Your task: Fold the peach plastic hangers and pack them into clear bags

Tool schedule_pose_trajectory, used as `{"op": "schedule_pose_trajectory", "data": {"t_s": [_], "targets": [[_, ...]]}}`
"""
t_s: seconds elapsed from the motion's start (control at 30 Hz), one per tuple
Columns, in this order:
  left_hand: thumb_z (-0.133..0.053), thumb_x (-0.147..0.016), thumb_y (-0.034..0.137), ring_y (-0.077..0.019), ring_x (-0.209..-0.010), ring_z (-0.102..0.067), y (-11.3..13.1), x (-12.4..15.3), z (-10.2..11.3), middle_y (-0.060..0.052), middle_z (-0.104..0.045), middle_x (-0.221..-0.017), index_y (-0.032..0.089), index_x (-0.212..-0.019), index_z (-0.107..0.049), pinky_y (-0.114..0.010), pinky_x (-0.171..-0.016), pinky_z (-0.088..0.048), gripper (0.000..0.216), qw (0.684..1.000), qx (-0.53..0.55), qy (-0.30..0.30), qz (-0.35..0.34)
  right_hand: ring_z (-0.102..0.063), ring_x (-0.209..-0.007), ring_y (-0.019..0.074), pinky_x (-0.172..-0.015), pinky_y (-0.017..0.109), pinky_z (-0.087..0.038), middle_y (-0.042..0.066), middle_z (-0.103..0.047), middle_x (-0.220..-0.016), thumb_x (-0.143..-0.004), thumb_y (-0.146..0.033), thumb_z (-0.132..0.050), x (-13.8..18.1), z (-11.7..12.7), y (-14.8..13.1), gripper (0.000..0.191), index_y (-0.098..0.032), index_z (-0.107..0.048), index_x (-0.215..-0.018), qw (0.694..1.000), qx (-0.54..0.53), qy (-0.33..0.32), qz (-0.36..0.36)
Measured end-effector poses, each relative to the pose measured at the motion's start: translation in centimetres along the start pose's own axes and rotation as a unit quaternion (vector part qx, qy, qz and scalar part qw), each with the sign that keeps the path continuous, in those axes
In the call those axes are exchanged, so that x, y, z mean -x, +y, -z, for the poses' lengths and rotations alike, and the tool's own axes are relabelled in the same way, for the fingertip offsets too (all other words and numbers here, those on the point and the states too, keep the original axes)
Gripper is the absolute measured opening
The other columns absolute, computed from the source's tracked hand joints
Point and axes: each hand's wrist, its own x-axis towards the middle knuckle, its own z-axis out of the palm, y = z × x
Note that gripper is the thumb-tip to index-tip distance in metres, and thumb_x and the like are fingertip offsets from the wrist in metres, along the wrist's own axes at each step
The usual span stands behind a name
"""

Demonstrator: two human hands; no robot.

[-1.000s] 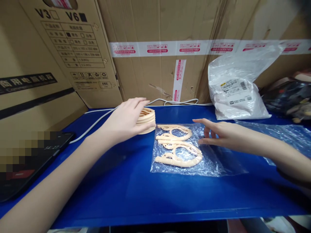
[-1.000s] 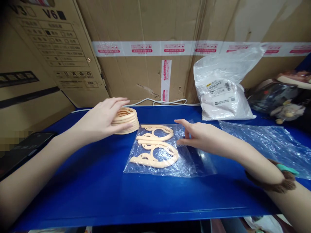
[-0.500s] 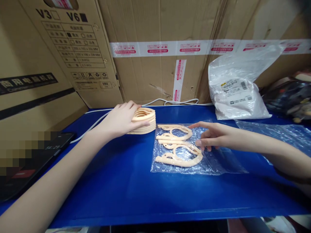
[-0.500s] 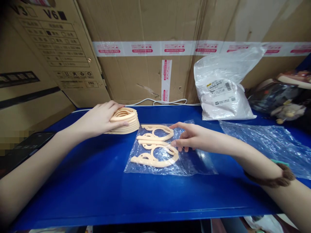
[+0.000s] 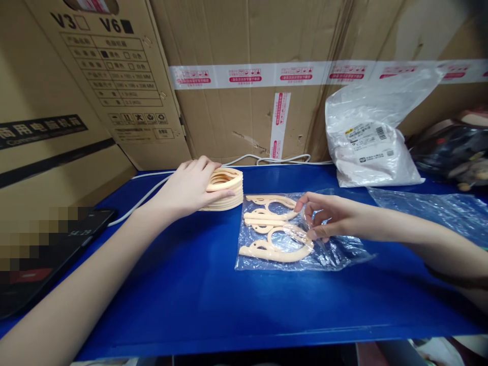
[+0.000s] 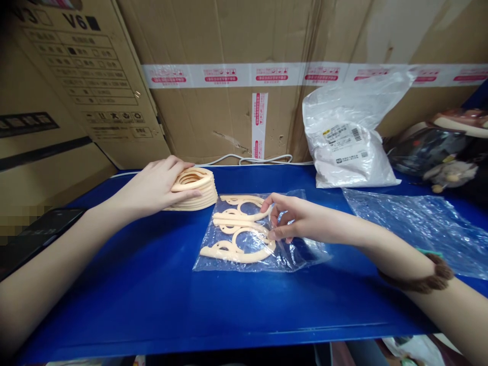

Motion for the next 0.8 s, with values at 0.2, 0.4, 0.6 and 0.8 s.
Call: {"op": "schedule_pose_trajectory", "data": {"t_s": [0.2,0.4,0.6,0.8], "targets": [[-0.043,-0.083,0.072,-0.0328,-0.101,-0.057,0.6,0.1,0.7,-0.014,-0.057,-0.115,0.014,-0.127,-0.054,-0.046,-0.09,-0.044,0.073,0.999,0.024,0.021,-0.006,-0.061,-0.07,0.012,-0.062,0.027,-0.05,-0.003,-0.053,-0.086,-0.081,-0.042,-0.07,0.0,-0.1,-0.1,0.04,-0.024,-0.045,-0.108,0.999,-0.046,-0.008,-0.003],[-0.045,-0.084,0.07,-0.0299,-0.095,-0.058,1.5,0.2,1.3,-0.012,-0.057,-0.112,0.017,-0.124,-0.054,-0.042,-0.085,-0.045,0.067,0.999,0.017,0.037,-0.022,-0.061,-0.072,0.0118,-0.067,0.028,-0.053,-0.003,-0.054,-0.085,-0.08,-0.04,-0.071,-0.1,-0.4,-0.2,0.039,-0.023,-0.044,-0.104,0.996,-0.09,-0.003,-0.009],[-0.046,-0.084,0.07,-0.0278,-0.094,-0.058,2.2,0.5,1.3,-0.011,-0.056,-0.112,0.018,-0.123,-0.053,-0.039,-0.082,-0.045,0.065,0.998,0.017,0.048,-0.032,-0.062,-0.071,0.0122,-0.065,0.028,-0.054,-0.002,-0.056,-0.084,-0.08,-0.038,-0.07,-0.1,-0.4,-0.2,0.037,-0.023,-0.044,-0.102,0.995,-0.096,0.0,-0.007],[-0.051,-0.082,0.069,-0.0265,-0.094,-0.057,3.8,1.0,1.3,-0.012,-0.056,-0.109,0.016,-0.119,-0.054,-0.037,-0.08,-0.046,0.065,0.991,0.06,0.095,-0.074,-0.062,-0.073,0.013,-0.055,0.025,-0.054,-0.001,-0.05,-0.096,-0.075,-0.039,-0.075,0.0,-0.4,-0.7,0.043,-0.024,-0.042,-0.1,0.996,-0.089,0.028,-0.01]]}}
